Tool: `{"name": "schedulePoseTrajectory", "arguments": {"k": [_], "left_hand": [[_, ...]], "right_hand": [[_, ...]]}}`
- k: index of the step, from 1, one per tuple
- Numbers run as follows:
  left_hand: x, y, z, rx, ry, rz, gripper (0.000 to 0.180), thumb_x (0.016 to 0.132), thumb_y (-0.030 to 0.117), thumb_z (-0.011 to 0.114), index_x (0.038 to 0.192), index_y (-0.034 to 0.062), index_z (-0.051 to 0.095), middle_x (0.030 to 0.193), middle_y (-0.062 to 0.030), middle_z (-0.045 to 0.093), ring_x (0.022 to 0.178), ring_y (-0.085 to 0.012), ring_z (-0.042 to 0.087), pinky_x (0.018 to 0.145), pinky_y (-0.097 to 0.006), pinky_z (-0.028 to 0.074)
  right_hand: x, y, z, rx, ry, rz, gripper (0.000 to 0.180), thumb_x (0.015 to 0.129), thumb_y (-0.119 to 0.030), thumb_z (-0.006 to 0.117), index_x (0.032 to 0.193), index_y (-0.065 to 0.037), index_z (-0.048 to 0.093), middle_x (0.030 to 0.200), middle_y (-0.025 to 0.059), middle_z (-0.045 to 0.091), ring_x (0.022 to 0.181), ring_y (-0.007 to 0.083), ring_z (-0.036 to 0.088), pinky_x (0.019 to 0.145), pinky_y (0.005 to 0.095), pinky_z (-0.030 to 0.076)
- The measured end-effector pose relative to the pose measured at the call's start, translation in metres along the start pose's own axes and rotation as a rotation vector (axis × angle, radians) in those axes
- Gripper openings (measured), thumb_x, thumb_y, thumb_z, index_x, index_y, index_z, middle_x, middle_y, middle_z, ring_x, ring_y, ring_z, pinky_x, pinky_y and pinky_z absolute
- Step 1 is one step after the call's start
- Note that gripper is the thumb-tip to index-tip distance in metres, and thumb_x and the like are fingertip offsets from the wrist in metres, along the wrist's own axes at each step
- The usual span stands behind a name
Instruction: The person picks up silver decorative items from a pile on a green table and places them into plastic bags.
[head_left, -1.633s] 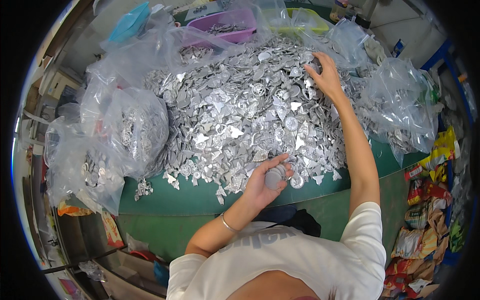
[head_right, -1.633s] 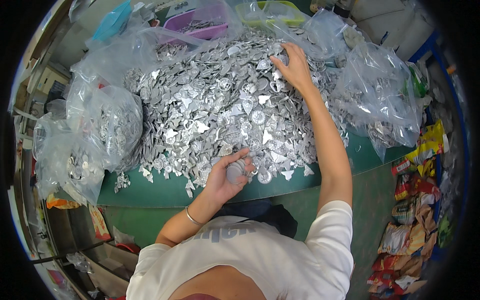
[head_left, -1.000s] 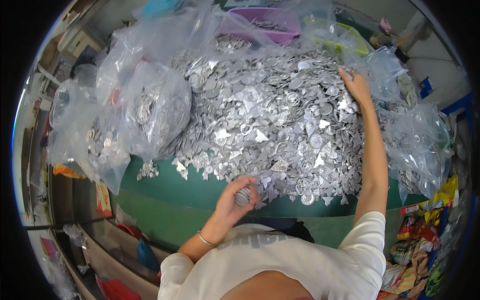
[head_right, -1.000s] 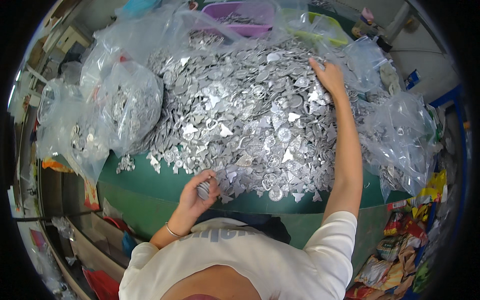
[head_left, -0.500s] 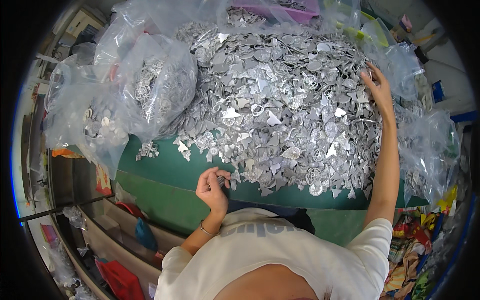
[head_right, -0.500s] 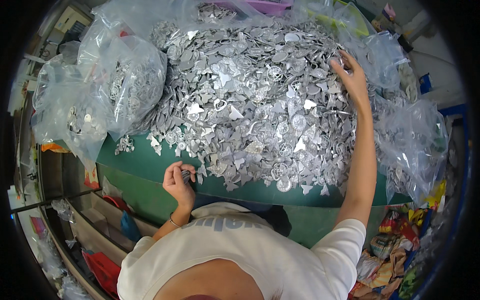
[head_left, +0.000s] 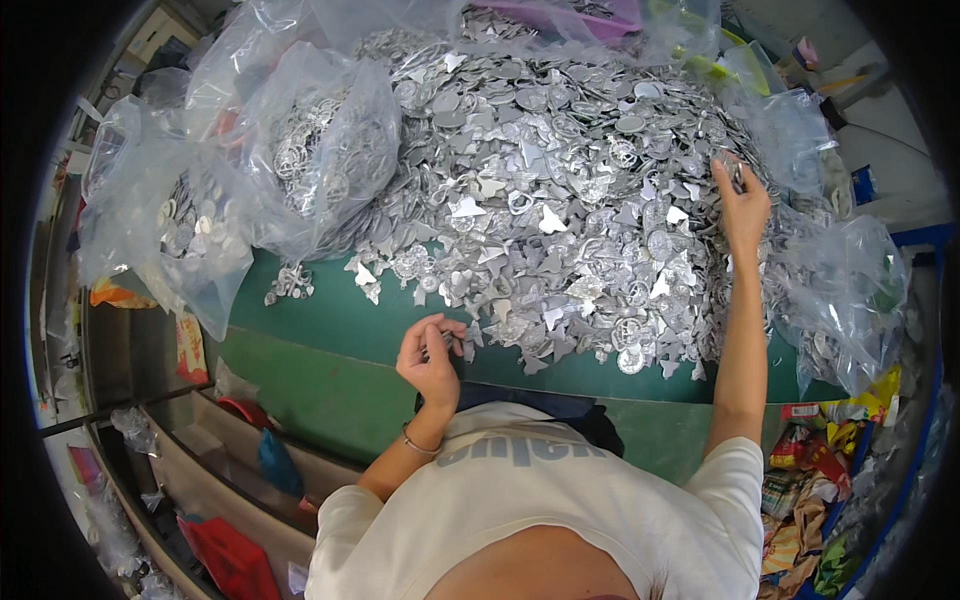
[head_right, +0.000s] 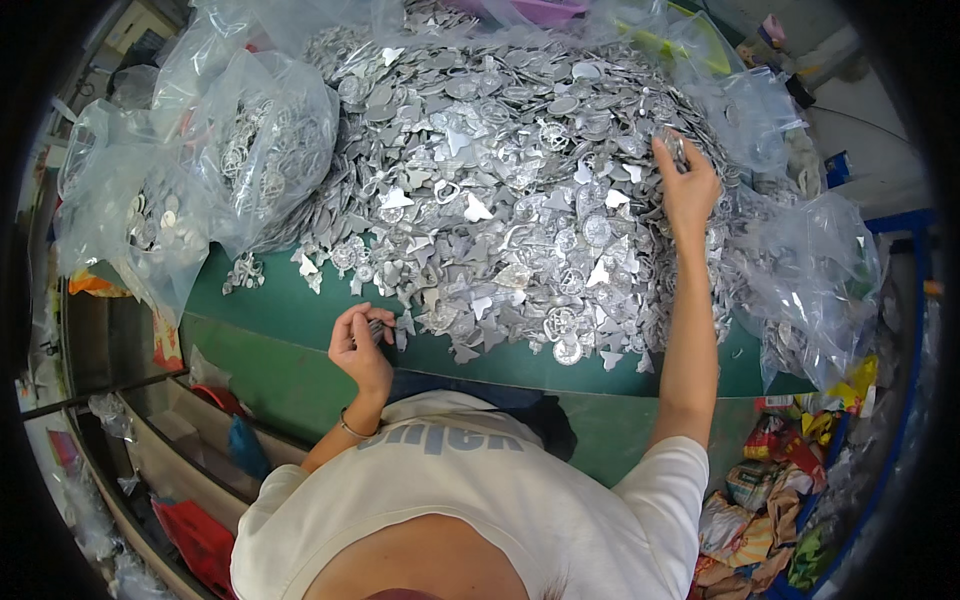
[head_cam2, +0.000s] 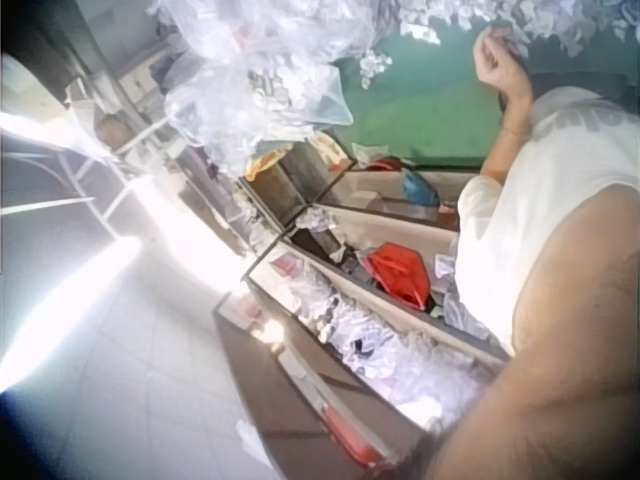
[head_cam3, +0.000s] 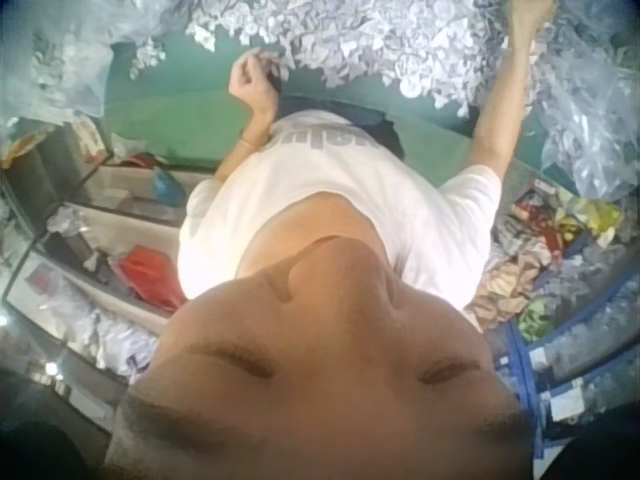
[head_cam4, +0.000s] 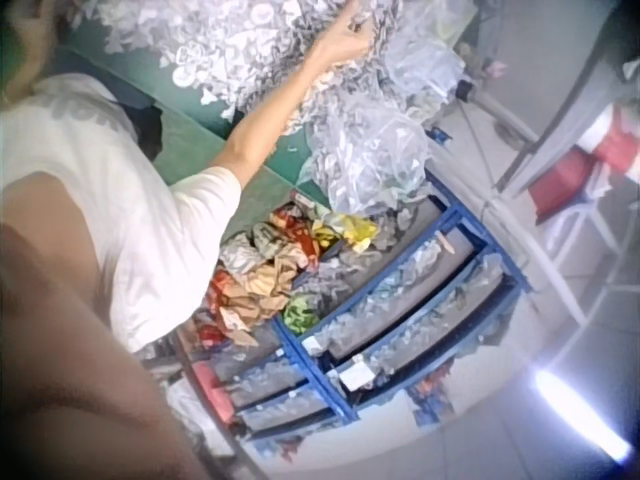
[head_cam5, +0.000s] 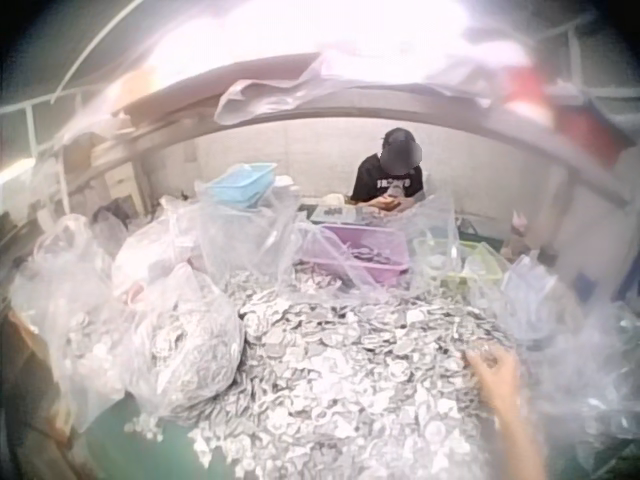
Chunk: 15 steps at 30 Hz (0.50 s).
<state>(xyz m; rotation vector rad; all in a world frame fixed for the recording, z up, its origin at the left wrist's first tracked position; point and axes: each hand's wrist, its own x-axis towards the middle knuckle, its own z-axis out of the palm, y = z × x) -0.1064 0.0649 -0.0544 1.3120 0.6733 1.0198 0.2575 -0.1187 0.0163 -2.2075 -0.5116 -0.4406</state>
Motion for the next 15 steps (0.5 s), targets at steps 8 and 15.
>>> {"name": "schedulePoseTrajectory", "arguments": {"k": [8, 15], "left_hand": [[-0.002, -0.001, -0.007, 0.007, 0.002, -0.018, 0.016, 0.092, 0.006, 0.043, 0.097, -0.0047, 0.052, 0.078, -0.0152, 0.062, 0.063, -0.0151, 0.057, 0.049, -0.023, 0.043], [0.002, 0.001, -0.001, -0.017, -0.016, -0.037, 0.015, 0.091, 0.006, 0.044, 0.097, -0.0042, 0.053, 0.078, -0.0139, 0.063, 0.063, -0.0137, 0.057, 0.05, -0.022, 0.044]], "right_hand": [[-0.052, -0.033, -0.005, -0.17, -0.065, -0.369, 0.04, 0.076, -0.026, 0.068, 0.109, -0.005, 0.059, 0.105, 0.0147, 0.059, 0.096, 0.028, 0.056, 0.086, 0.0331, 0.041], [0.015, 0.083, -0.009, -0.299, -0.21, -0.109, 0.047, 0.087, -0.038, 0.05, 0.11, 0.003, 0.058, 0.127, 0.0232, 0.045, 0.119, 0.0373, 0.04, 0.101, 0.0405, 0.028]]}}
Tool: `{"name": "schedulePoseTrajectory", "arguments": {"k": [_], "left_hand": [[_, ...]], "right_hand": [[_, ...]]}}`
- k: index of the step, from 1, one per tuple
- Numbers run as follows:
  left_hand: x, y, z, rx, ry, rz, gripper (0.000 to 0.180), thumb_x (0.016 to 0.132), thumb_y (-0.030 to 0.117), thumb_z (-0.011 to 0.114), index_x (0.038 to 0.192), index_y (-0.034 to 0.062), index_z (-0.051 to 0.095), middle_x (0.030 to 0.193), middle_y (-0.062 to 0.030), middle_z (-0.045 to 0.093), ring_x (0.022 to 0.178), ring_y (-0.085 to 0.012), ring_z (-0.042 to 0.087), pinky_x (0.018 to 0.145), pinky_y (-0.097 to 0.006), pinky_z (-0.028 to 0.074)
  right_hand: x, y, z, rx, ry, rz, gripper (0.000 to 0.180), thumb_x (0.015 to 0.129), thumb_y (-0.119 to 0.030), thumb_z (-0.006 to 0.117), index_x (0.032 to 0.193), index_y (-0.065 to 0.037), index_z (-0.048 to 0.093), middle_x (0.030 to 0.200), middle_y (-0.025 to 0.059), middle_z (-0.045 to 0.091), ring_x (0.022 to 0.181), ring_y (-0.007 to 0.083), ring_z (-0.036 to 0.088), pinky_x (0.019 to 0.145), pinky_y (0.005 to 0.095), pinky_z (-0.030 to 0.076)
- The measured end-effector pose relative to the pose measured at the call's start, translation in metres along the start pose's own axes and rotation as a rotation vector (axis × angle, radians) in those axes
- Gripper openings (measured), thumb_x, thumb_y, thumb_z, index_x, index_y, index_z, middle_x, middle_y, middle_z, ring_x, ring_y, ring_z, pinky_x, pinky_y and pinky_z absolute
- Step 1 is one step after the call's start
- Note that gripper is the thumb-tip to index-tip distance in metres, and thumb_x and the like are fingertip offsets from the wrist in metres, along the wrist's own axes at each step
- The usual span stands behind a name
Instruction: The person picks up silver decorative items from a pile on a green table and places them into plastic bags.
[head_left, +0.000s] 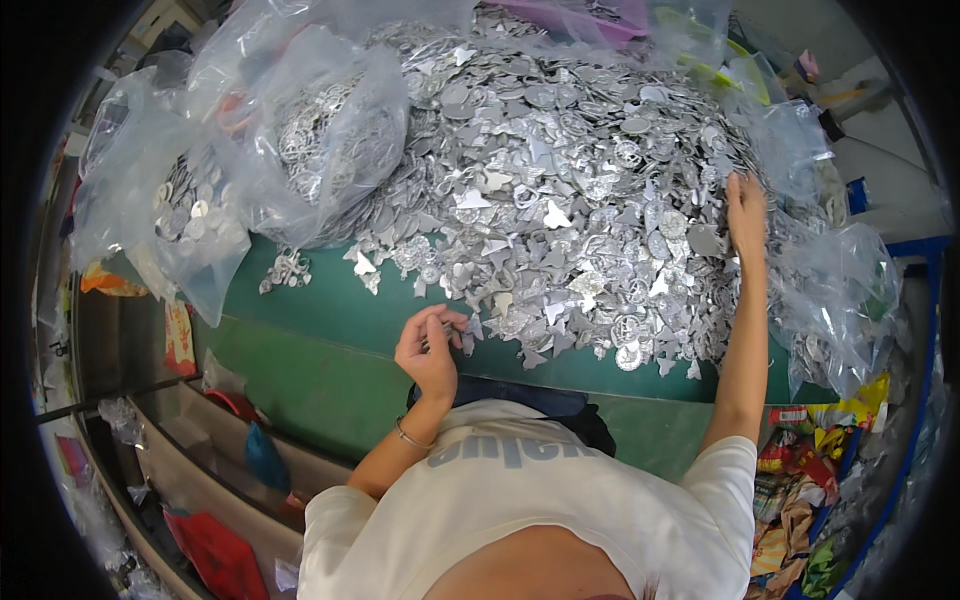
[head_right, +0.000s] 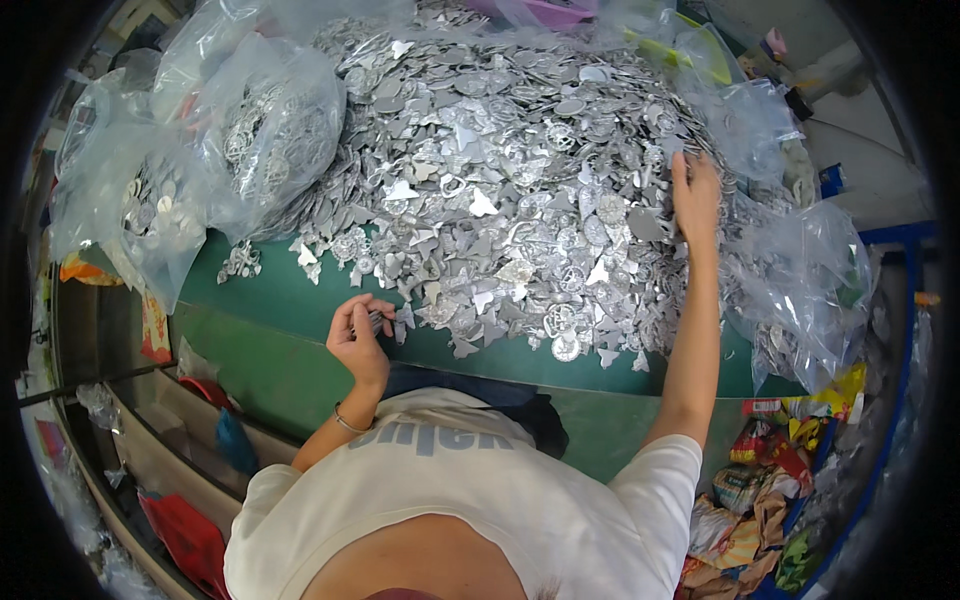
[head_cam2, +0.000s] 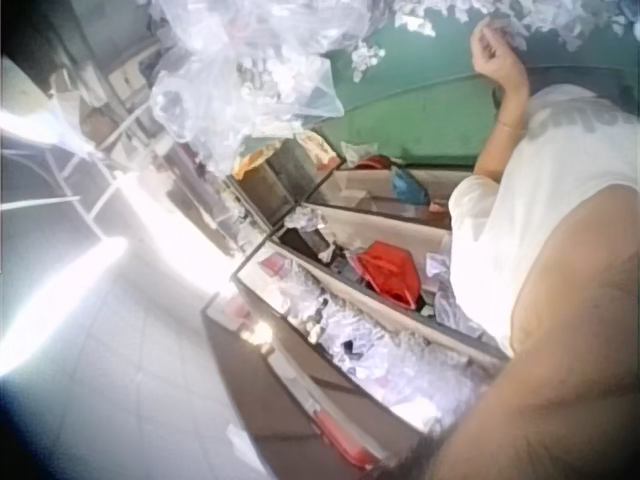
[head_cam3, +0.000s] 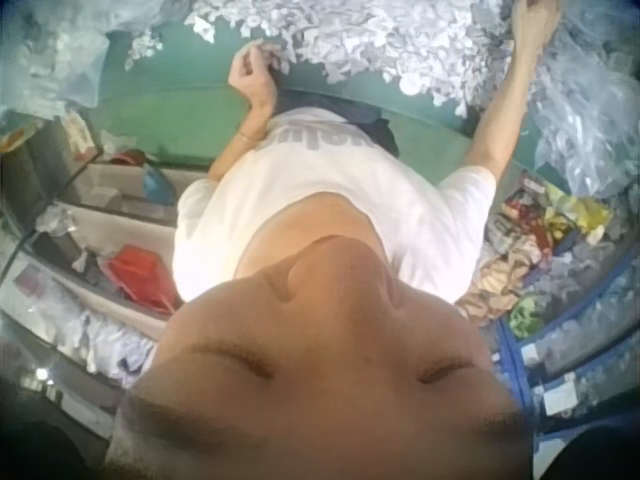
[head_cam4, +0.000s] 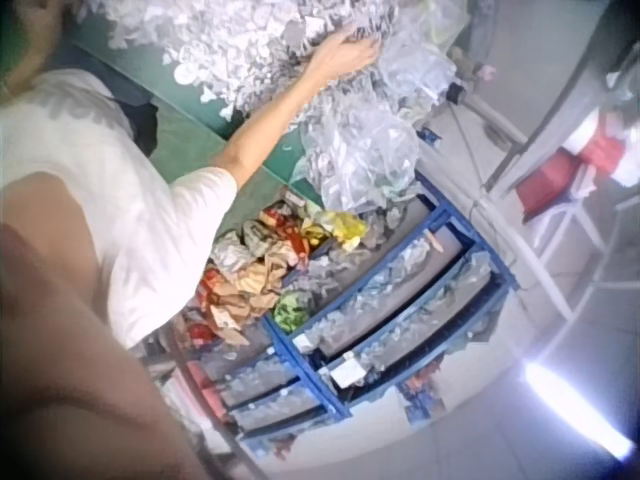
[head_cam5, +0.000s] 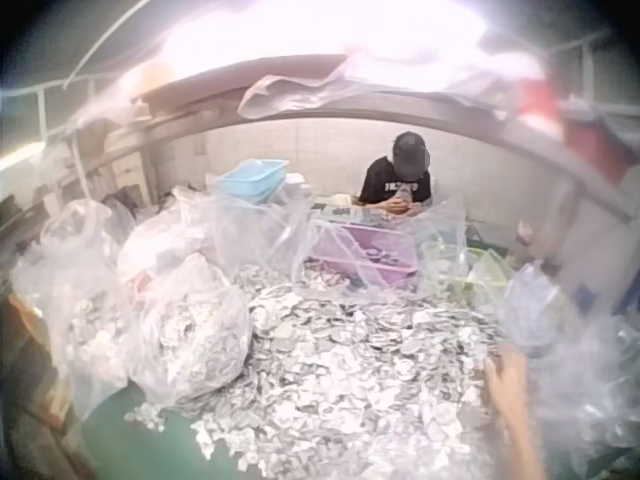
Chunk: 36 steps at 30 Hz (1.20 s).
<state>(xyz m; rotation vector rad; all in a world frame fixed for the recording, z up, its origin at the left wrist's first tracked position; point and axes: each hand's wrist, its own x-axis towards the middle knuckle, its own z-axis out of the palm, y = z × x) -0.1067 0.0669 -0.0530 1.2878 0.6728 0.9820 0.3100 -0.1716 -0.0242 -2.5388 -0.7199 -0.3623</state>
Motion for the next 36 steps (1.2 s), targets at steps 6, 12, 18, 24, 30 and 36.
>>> {"name": "schedulePoseTrajectory", "arguments": {"k": [6, 12, 18, 24, 30, 36], "left_hand": [[-0.002, 0.0, -0.001, 0.05, -0.002, 0.002, 0.016, 0.092, 0.007, 0.041, 0.098, -0.0045, 0.052, 0.079, -0.0152, 0.061, 0.065, -0.0161, 0.057, 0.05, -0.024, 0.043], [-0.003, 0.001, 0.002, 0.073, 0.002, 0.019, 0.017, 0.092, 0.006, 0.041, 0.098, -0.0053, 0.052, 0.079, -0.0154, 0.061, 0.065, -0.0158, 0.056, 0.051, -0.023, 0.043], [-0.003, -0.001, 0.001, 0.069, -0.005, 0.024, 0.017, 0.092, 0.006, 0.041, 0.098, -0.0055, 0.052, 0.079, -0.0154, 0.061, 0.064, -0.0155, 0.055, 0.05, -0.024, 0.042], [-0.003, 0.002, 0.001, 0.042, 0.003, 0.002, 0.017, 0.092, 0.006, 0.042, 0.1, -0.0051, 0.052, 0.08, -0.015, 0.063, 0.063, -0.0136, 0.056, 0.052, -0.022, 0.043], [-0.003, -0.001, 0.0, 0.018, -0.007, 0.02, 0.017, 0.092, 0.006, 0.041, 0.099, -0.0049, 0.052, 0.081, -0.0153, 0.062, 0.065, -0.0142, 0.056, 0.053, -0.022, 0.043], [-0.002, -0.001, 0.0, 0.005, 0.008, 0.021, 0.017, 0.093, 0.007, 0.04, 0.099, -0.0045, 0.051, 0.08, -0.0157, 0.062, 0.064, -0.0142, 0.056, 0.052, -0.022, 0.042]], "right_hand": [[-0.021, -0.042, 0.01, 0.054, 0.117, -0.065, 0.05, 0.087, -0.04, 0.05, 0.106, 0.005, 0.057, 0.127, 0.0235, 0.045, 0.121, 0.0363, 0.039, 0.102, 0.0397, 0.028], [-0.051, -0.083, 0.0, 0.264, 0.172, 0.049, 0.031, 0.081, -0.025, 0.06, 0.098, 0.001, 0.058, 0.111, 0.0184, 0.057, 0.097, 0.0295, 0.054, 0.085, 0.0356, 0.04], [-0.082, -0.115, -0.003, 0.384, 0.155, -0.007, 0.022, 0.076, -0.017, 0.063, 0.092, -0.002, 0.057, 0.118, 0.0149, 0.056, 0.1, 0.0277, 0.055, 0.085, 0.0341, 0.042], [-0.114, -0.15, -0.009, 0.396, 0.192, -0.238, 0.013, 0.073, -0.009, 0.062, 0.084, -0.001, 0.06, 0.118, 0.0161, 0.055, 0.106, 0.031, 0.053, 0.092, 0.039, 0.04], [-0.146, -0.171, -0.005, 0.467, 0.076, -0.358, 0.017, 0.072, -0.005, 0.062, 0.088, 0.0, 0.06, 0.119, 0.0176, 0.052, 0.11, 0.0346, 0.05, 0.096, 0.0426, 0.037], [-0.166, -0.168, -0.017, 0.504, 0.183, -0.324, 0.021, 0.071, 0.001, 0.06, 0.092, 0.0, 0.059, 0.101, 0.0129, 0.059, 0.095, 0.0303, 0.053, 0.084, 0.0381, 0.041]]}}
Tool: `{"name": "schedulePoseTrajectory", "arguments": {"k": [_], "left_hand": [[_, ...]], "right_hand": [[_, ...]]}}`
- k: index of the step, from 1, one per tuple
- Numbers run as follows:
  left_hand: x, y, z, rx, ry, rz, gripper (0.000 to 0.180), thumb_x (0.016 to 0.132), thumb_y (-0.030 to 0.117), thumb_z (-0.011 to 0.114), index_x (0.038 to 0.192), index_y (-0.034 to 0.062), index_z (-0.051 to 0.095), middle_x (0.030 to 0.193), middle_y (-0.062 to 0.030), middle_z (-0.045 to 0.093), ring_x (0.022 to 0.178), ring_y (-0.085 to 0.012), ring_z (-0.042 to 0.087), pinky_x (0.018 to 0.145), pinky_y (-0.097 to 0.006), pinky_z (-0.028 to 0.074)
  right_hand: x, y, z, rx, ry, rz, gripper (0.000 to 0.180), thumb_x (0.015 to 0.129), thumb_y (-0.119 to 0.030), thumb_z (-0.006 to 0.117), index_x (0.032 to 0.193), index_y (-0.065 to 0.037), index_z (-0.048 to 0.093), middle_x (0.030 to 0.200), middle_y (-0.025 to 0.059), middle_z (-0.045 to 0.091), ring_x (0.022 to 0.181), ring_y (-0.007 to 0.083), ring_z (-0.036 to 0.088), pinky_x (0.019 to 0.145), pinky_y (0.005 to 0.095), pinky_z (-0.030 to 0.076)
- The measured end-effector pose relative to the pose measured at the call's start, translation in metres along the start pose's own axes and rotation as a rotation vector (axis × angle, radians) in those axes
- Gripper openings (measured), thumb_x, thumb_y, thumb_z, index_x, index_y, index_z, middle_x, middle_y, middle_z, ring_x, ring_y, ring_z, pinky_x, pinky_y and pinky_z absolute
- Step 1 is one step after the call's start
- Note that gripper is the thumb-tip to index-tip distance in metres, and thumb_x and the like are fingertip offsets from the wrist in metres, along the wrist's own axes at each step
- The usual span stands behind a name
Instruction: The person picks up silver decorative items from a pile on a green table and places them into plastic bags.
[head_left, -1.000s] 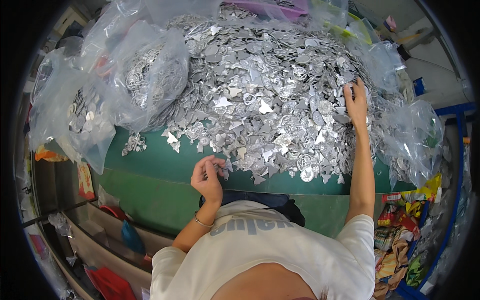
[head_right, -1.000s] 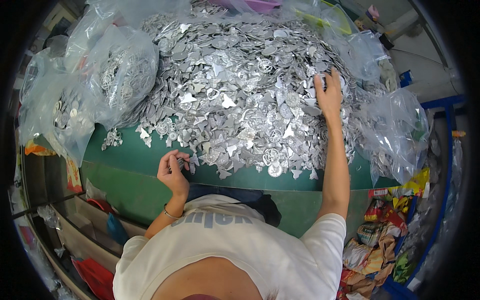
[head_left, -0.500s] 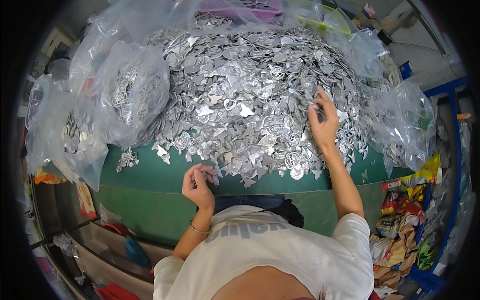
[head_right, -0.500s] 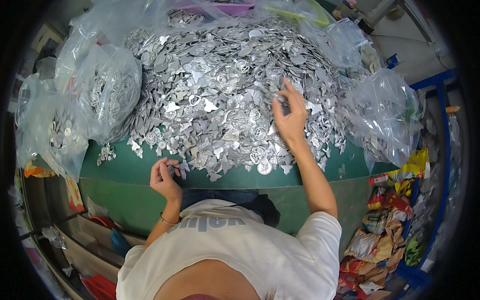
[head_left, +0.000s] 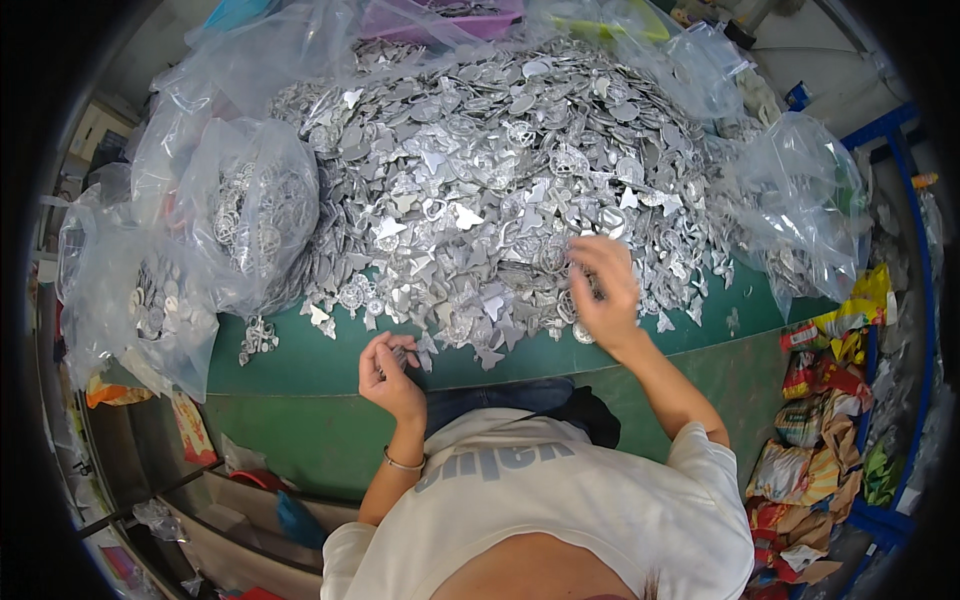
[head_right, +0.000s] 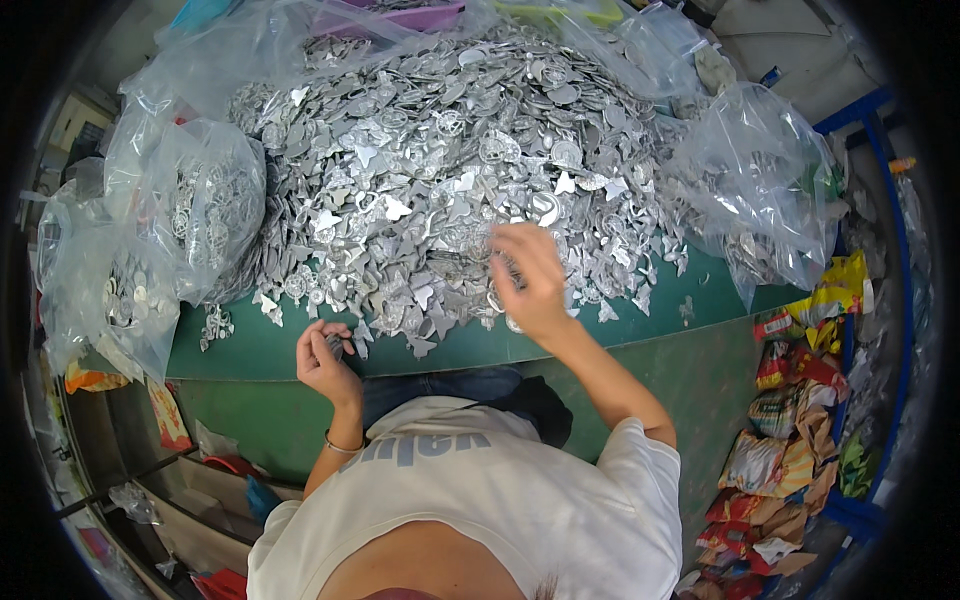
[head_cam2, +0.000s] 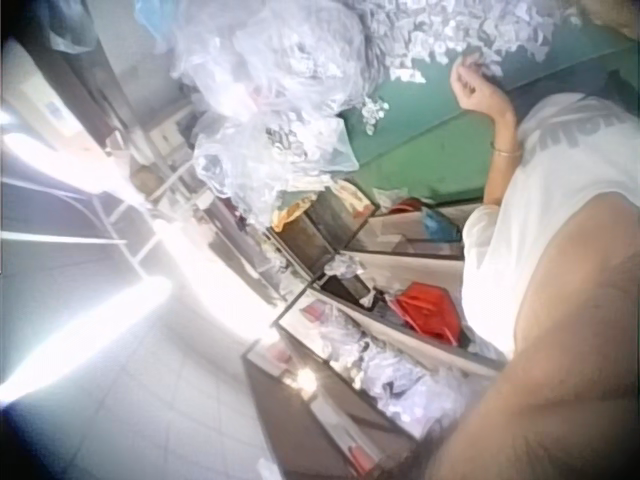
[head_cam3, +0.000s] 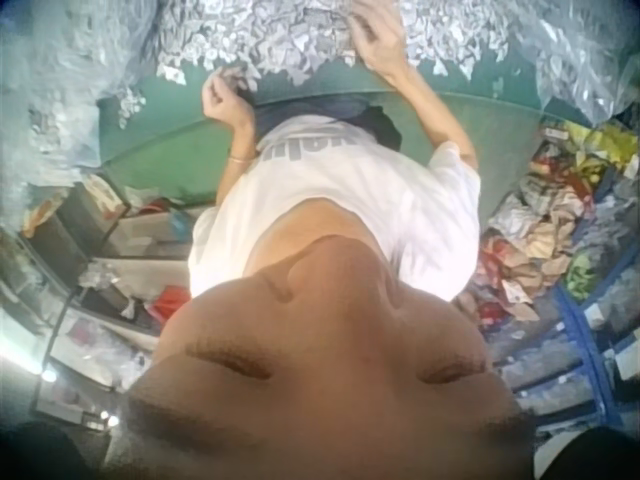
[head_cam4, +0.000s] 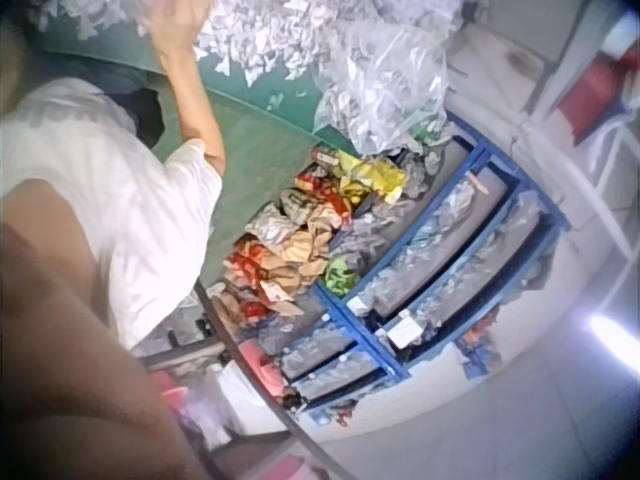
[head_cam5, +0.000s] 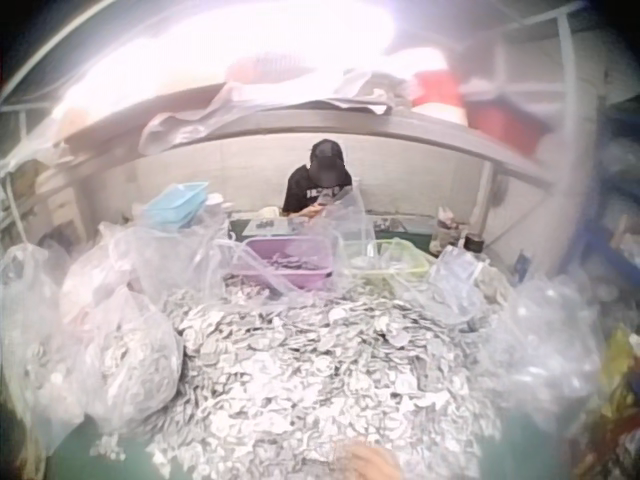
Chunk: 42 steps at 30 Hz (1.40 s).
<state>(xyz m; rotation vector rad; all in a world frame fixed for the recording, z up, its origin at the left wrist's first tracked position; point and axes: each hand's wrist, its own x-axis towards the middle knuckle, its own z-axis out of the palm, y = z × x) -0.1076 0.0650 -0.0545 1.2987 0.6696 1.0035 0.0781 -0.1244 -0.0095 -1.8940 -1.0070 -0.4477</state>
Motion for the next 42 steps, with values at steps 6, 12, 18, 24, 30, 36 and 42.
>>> {"name": "schedulePoseTrajectory", "arguments": {"k": [6, 12, 18, 24, 30, 36, 42], "left_hand": [[-0.001, 0.013, 0.009, -0.164, -0.074, -0.107, 0.018, 0.093, 0.009, 0.041, 0.099, -0.0038, 0.052, 0.074, -0.0158, 0.061, 0.06, -0.0152, 0.055, 0.047, -0.023, 0.041], [-0.014, 0.038, 0.037, -0.289, -0.388, -0.463, 0.019, 0.093, 0.012, 0.043, 0.099, -0.0031, 0.053, 0.071, -0.0156, 0.059, 0.058, -0.0177, 0.055, 0.041, -0.024, 0.04], [-0.014, 0.043, 0.043, -0.296, -0.568, -0.752, 0.019, 0.091, 0.012, 0.046, 0.101, -0.0016, 0.055, 0.078, -0.0128, 0.061, 0.064, -0.0175, 0.057, 0.045, -0.023, 0.041], [-0.019, 0.044, 0.058, -0.385, -0.608, -1.038, 0.022, 0.089, 0.019, 0.049, 0.102, 0.0016, 0.054, 0.084, -0.0096, 0.058, 0.068, -0.0167, 0.054, 0.045, -0.022, 0.038], [-0.022, 0.052, 0.063, -0.384, -0.625, -1.098, 0.024, 0.088, 0.02, 0.05, 0.103, 0.0016, 0.054, 0.084, -0.0091, 0.058, 0.068, -0.0169, 0.054, 0.046, -0.022, 0.039], [-0.026, 0.049, 0.067, -0.366, -0.657, -1.1, 0.023, 0.089, 0.02, 0.05, 0.103, 0.0018, 0.053, 0.084, -0.0085, 0.058, 0.069, -0.0167, 0.055, 0.046, -0.023, 0.039], [-0.029, 0.046, 0.068, -0.333, -0.662, -1.101, 0.022, 0.089, 0.02, 0.049, 0.103, 0.0027, 0.054, 0.081, -0.0075, 0.058, 0.067, -0.016, 0.055, 0.046, -0.022, 0.039]], "right_hand": [[0.018, 0.036, -0.024, -0.345, 0.066, 0.218, 0.019, 0.075, -0.013, 0.066, 0.089, -0.001, 0.061, 0.103, 0.0102, 0.056, 0.096, 0.0271, 0.047, 0.083, 0.0369, 0.035], [-0.006, 0.02, -0.018, -0.292, -0.112, -0.046, 0.022, 0.063, -0.011, 0.072, 0.083, -0.006, 0.064, 0.102, 0.0053, 0.058, 0.098, 0.0253, 0.05, 0.083, 0.0385, 0.036], [-0.006, 0.013, -0.055, -0.025, -0.315, 0.084, 0.031, 0.063, -0.014, 0.074, 0.091, -0.006, 0.064, 0.106, 0.007, 0.057, 0.101, 0.0277, 0.049, 0.086, 0.039, 0.037], [0.015, 0.04, -0.043, -0.329, -0.156, 0.119, 0.034, 0.071, -0.01, 0.068, 0.102, 0.0, 0.058, 0.105, 0.0094, 0.056, 0.099, 0.0284, 0.048, 0.085, 0.0386, 0.037], [-0.001, 0.06, -0.041, -0.224, 0.184, 0.136, 0.011, 0.084, -0.005, 0.055, 0.089, 0.002, 0.062, 0.077, 0.0114, 0.062, 0.064, 0.0242, 0.056, 0.058, 0.0297, 0.043], [-0.01, 0.05, -0.052, 0.92, 0.291, 1.012, 0.018, 0.089, -0.007, 0.052, 0.1, 0.005, 0.057, 0.073, 0.0081, 0.061, 0.059, 0.0143, 0.058, 0.05, 0.0222, 0.044], [-0.015, 0.042, -0.055, 0.901, 0.095, 1.048, 0.02, 0.086, -0.003, 0.055, 0.105, 0.004, 0.055, 0.074, 0.0064, 0.061, 0.06, 0.0123, 0.059, 0.047, 0.0205, 0.043]]}}
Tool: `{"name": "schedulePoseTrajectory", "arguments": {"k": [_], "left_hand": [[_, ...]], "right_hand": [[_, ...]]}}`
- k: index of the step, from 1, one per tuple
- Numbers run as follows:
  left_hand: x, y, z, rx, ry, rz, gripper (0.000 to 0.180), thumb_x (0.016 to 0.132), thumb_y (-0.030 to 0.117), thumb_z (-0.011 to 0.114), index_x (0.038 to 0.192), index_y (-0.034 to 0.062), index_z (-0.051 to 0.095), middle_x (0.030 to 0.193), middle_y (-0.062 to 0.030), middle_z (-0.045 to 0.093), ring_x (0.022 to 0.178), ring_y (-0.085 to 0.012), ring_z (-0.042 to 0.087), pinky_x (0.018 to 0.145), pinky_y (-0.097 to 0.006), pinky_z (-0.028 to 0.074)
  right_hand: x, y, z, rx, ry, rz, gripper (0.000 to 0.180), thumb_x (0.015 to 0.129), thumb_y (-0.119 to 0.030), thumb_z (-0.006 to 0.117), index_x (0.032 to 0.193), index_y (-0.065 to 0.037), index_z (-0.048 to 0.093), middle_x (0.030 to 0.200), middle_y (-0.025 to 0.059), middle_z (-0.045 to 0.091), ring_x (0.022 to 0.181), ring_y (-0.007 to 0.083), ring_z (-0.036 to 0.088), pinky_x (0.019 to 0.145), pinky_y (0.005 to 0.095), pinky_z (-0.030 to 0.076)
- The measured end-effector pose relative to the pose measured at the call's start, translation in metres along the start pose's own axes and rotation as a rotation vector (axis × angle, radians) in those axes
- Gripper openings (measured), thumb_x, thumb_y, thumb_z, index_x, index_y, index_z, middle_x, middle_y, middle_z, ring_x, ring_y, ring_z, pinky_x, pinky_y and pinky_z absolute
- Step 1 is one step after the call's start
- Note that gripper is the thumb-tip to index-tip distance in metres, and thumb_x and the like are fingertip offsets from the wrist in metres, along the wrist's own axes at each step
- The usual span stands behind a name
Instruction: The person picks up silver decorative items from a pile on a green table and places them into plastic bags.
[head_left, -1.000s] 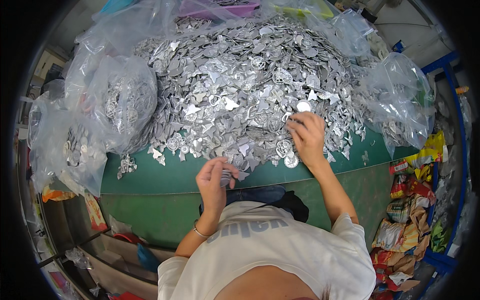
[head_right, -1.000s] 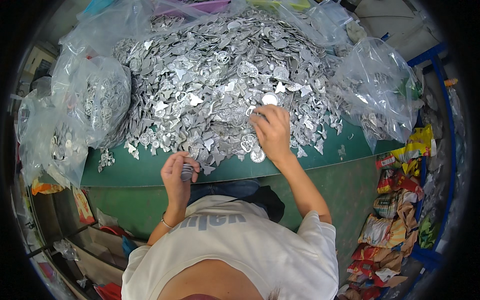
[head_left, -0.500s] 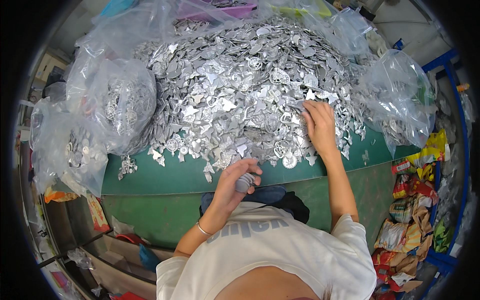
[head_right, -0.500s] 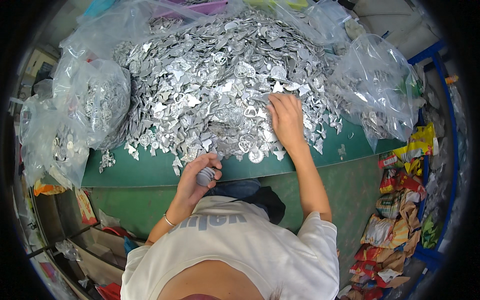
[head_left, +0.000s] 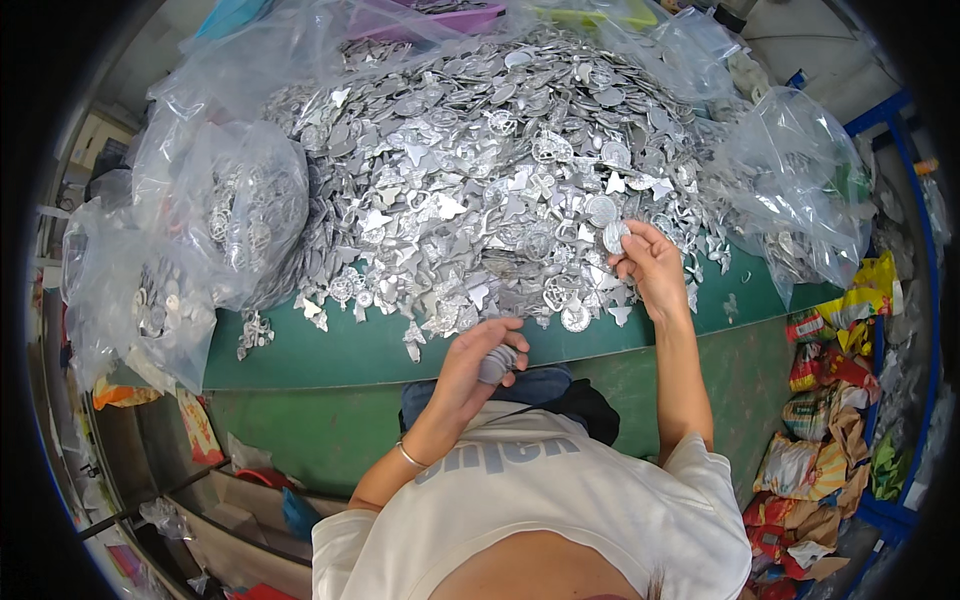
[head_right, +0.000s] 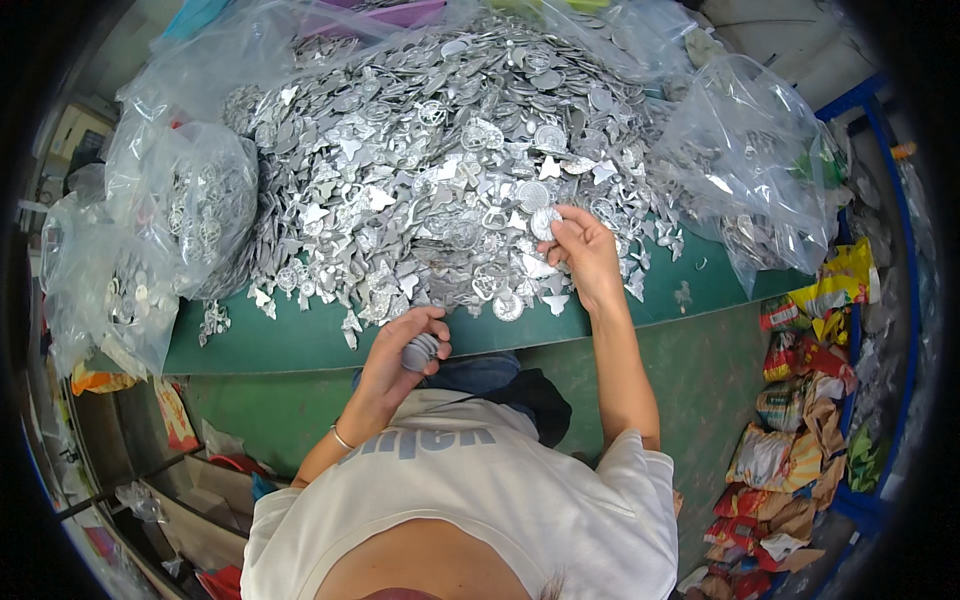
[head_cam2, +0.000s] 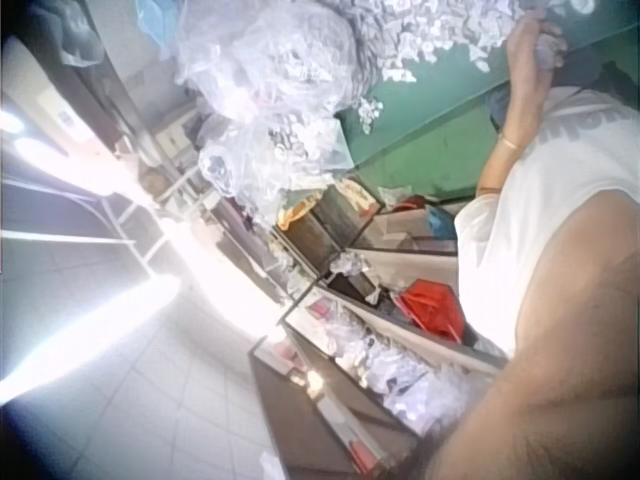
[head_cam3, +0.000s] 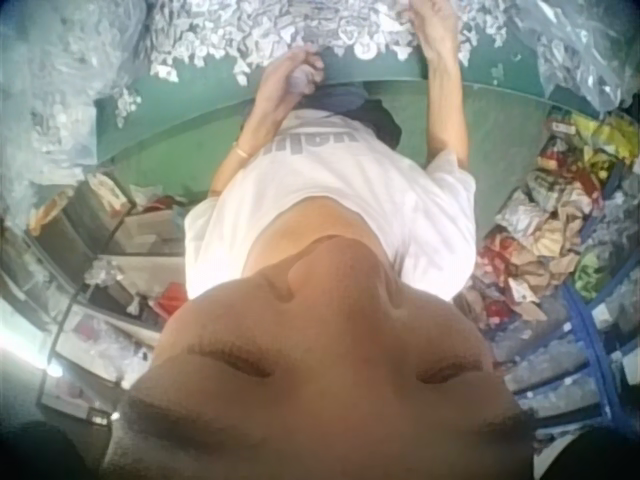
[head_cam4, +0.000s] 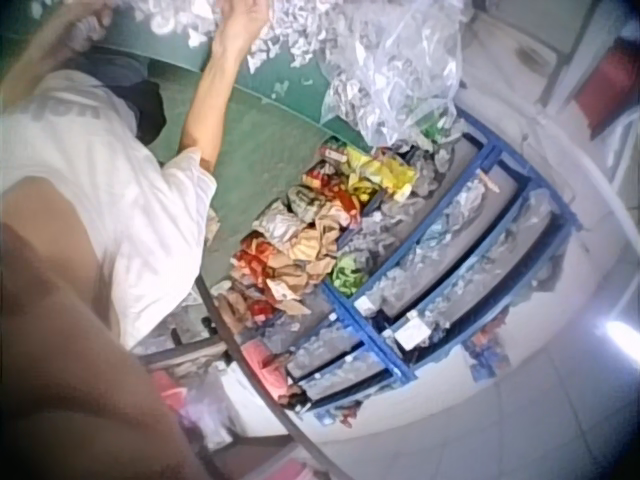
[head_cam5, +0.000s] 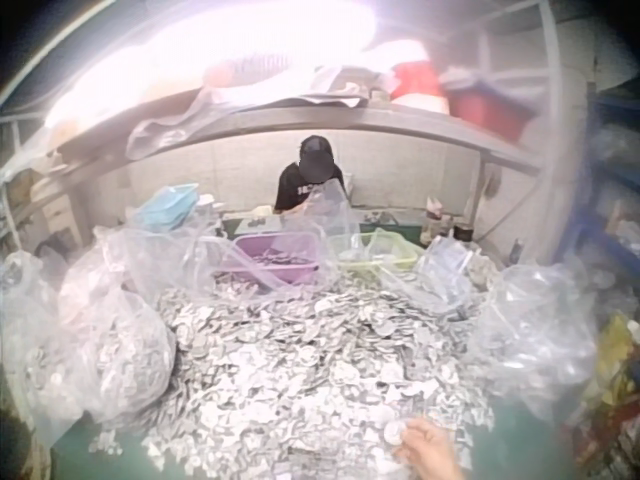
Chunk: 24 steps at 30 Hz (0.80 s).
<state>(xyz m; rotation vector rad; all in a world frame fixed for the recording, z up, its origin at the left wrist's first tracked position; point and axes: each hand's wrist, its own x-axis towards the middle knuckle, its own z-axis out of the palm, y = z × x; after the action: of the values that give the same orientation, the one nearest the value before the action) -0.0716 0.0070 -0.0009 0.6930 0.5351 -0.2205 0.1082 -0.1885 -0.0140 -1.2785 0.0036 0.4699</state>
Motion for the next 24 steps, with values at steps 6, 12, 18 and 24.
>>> {"name": "schedulePoseTrajectory", "arguments": {"k": [6, 12, 18, 24], "left_hand": [[-0.002, -0.002, -0.002, 0.039, -0.007, 0.009, 0.022, 0.09, 0.02, 0.049, 0.103, 0.0027, 0.054, 0.077, -0.0071, 0.058, 0.065, -0.0153, 0.055, 0.045, -0.022, 0.038], [0.012, 0.002, 0.002, 0.475, 0.018, 0.226, 0.025, 0.086, 0.016, 0.056, 0.106, 0.0012, 0.056, 0.074, -0.0067, 0.062, 0.059, -0.0136, 0.056, 0.046, -0.023, 0.041], [0.055, 0.045, 0.028, 1.347, 0.257, 0.807, 0.028, 0.077, 0.016, 0.066, 0.101, 0.0027, 0.06, 0.068, -0.0117, 0.063, 0.057, -0.0223, 0.059, 0.051, -0.032, 0.046], [0.076, 0.047, 0.036, 1.658, 0.343, 0.905, 0.027, 0.072, 0.019, 0.071, 0.093, 0.0032, 0.063, 0.07, -0.0128, 0.064, 0.059, -0.0309, 0.06, 0.054, -0.034, 0.048]], "right_hand": [[-0.007, -0.006, 0.003, -0.888, 0.097, -0.361, 0.021, 0.079, -0.005, 0.061, 0.1, -0.001, 0.059, 0.081, 0.0084, 0.058, 0.065, 0.0179, 0.056, 0.056, 0.0271, 0.043], [-0.001, -0.016, 0.025, -1.188, 0.209, -0.789, 0.026, 0.074, -0.008, 0.065, 0.099, -0.001, 0.06, 0.092, 0.014, 0.052, 0.089, 0.0301, 0.048, 0.079, 0.0371, 0.04], [0.019, -0.006, 0.032, -1.298, 0.178, -0.809, 0.03, 0.069, -0.012, 0.07, 0.094, -0.001, 0.058, 0.09, 0.0124, 0.053, 0.087, 0.0297, 0.047, 0.079, 0.0377, 0.037], [0.032, 0.003, -0.006, -0.574, 0.211, -0.53, 0.014, 0.084, -0.007, 0.057, 0.097, 0.001, 0.059, 0.08, 0.001, 0.06, 0.07, 0.0063, 0.053, 0.059, 0.0205, 0.04]]}}
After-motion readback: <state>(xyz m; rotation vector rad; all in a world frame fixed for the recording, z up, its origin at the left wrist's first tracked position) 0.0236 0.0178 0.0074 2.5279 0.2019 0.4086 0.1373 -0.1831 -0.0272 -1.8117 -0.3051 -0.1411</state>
